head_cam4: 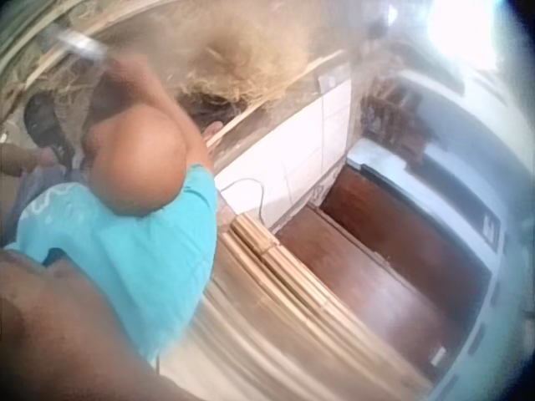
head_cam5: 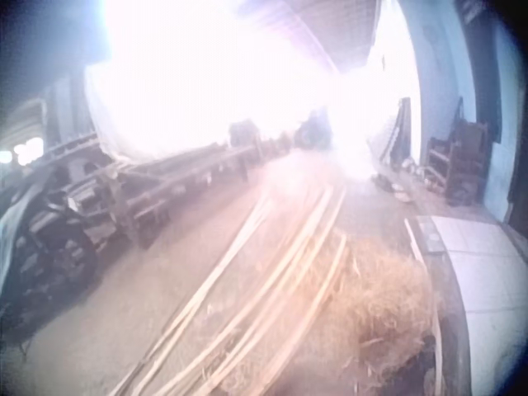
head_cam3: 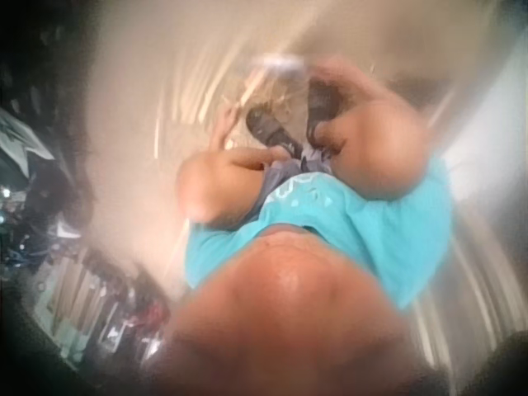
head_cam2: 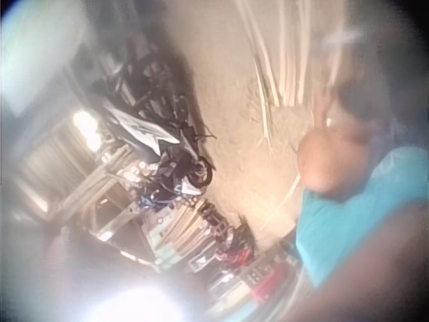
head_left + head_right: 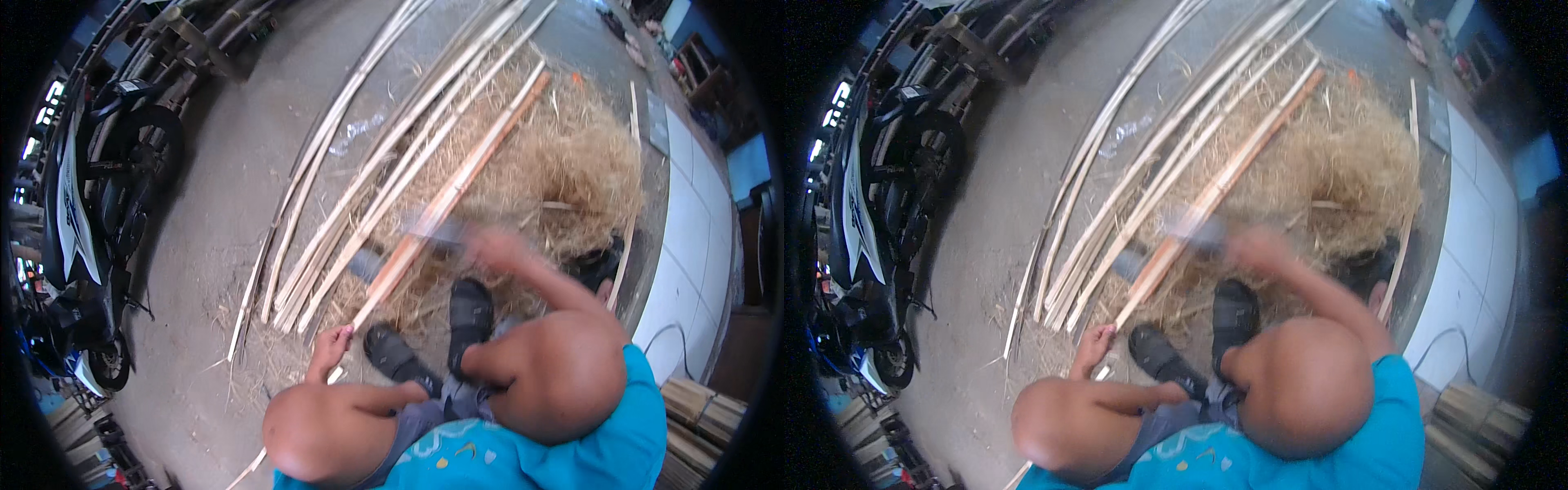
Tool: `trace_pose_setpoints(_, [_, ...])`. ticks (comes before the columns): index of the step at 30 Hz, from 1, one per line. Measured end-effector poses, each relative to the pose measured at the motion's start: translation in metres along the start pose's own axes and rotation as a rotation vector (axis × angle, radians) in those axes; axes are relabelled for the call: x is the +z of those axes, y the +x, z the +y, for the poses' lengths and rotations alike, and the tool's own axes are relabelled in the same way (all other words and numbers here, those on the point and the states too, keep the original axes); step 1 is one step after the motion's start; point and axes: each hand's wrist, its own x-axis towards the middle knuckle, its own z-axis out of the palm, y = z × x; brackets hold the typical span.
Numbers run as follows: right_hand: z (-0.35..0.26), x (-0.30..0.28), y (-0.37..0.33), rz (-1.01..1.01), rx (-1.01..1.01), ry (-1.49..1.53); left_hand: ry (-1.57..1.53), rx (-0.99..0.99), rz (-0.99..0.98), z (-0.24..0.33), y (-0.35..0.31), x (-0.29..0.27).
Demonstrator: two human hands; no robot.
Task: The person sits on the floor and uses a knife to shave thin strips from bamboo pieces. They repeatedly scrape the surface of each strip to remove the outer layer, then set the finished pieces aside.
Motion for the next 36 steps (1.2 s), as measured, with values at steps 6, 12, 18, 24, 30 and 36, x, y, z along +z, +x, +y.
trace_pose_setpoints(6, [0.047,-0.046,0.014,0.374,0.298,0.111,0.196,-0.065,0.011,-0.006,-0.036,-0.024])
trace_pose_setpoints(12, [-0.098,0.076,-0.083,-0.35,-0.236,-0.033,0.41,0.289,0.151,0.078,0.025,0.049])
trace_pose_setpoints(18, [0.077,-0.037,0.001,0.43,0.424,-0.15,0.412,0.256,-0.026,0.04,0.013,0.016])
trace_pose_setpoints(24, [-0.084,0.021,-0.034,-0.154,0.086,-0.015,0.336,0.19,-0.017,0.074,0.045,0.031])
trace_pose_setpoints(30, [-0.029,-0.007,-0.003,0.097,0.244,0.016,0.471,0.219,0.042,0.058,0.017,0.028])
trace_pose_setpoints(36, [-0.086,0.06,-0.046,-0.14,-0.087,-0.018,-0.105,-0.056,-0.185,0.083,0.035,0.014])
